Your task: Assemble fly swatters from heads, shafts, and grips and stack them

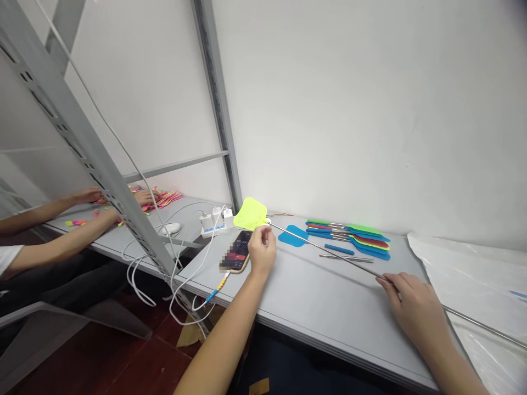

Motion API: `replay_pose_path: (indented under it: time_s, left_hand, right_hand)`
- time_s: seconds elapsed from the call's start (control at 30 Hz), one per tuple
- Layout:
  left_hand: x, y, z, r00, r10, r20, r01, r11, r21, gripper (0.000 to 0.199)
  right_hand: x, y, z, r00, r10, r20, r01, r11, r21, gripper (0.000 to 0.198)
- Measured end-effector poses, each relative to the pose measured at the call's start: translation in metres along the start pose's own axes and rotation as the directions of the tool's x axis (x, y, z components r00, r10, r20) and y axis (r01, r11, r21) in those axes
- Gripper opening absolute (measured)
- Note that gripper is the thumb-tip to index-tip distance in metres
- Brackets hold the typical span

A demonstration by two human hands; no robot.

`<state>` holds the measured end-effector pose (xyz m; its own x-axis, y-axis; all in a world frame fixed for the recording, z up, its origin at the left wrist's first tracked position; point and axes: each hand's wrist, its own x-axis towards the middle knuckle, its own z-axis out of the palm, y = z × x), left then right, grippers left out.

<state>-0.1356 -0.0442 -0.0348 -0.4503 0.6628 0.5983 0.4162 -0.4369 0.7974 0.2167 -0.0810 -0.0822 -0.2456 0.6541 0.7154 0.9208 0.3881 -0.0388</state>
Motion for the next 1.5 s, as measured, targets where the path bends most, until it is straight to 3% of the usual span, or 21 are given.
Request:
replay_pose_path:
  time_s: [0.13,0.27,0.47,0.7,0.93,1.1,1.33,1.5]
  left_hand:
    - [-0.012,0.004,0.016,0.98,-0.121,0.159,0.15,0.971,-0.185,0.029]
    - [-0.009,0.0,0.031,0.933,-0.266,0.241,0.338,0.878,-0.339,0.05]
    - [-0.004,-0.007,0.037,0.87,-0.375,0.321,0.489,0.745,-0.454,0.047]
    - [-0.013,-0.001,0.039,0.842,-0.41,0.352,0.537,0.702,-0.468,0.039]
    - [-0.03,0.012,0.062,0.781,-0.436,0.448,0.614,0.668,-0.421,0.038]
    - [-0.03,0.017,0.063,0.746,-0.434,0.506,0.653,0.624,-0.429,0.038]
    - [-0.022,0.009,0.052,0.746,-0.458,0.484,0.666,0.545,-0.509,0.048]
    - [-0.024,0.01,0.054,0.742,-0.458,0.49,0.669,0.558,-0.49,0.045]
  right_hand:
    - [0.0,-0.001,-0.001,1.0,0.004,-0.01,-0.004,1.0,-0.001,0.031]
    - [0.001,-0.003,-0.001,1.0,-0.001,0.003,0.001,1.0,-0.024,0.03]
    - [0.002,-0.003,0.001,0.999,-0.039,0.006,0.04,0.997,-0.072,0.027]
    - [0.005,-0.011,-0.002,0.999,-0.051,-0.014,0.049,0.994,-0.099,0.025]
    - [0.009,-0.027,-0.006,1.0,-0.026,0.015,0.027,0.997,-0.072,0.024]
    - [0.01,-0.023,-0.009,0.999,-0.001,0.049,0.004,0.999,-0.054,0.026]
    - [0.01,-0.022,-0.009,0.998,-0.016,0.064,0.019,0.998,-0.058,0.027]
    - [0.008,-0.02,-0.007,0.999,-0.014,0.043,0.017,0.998,-0.061,0.026]
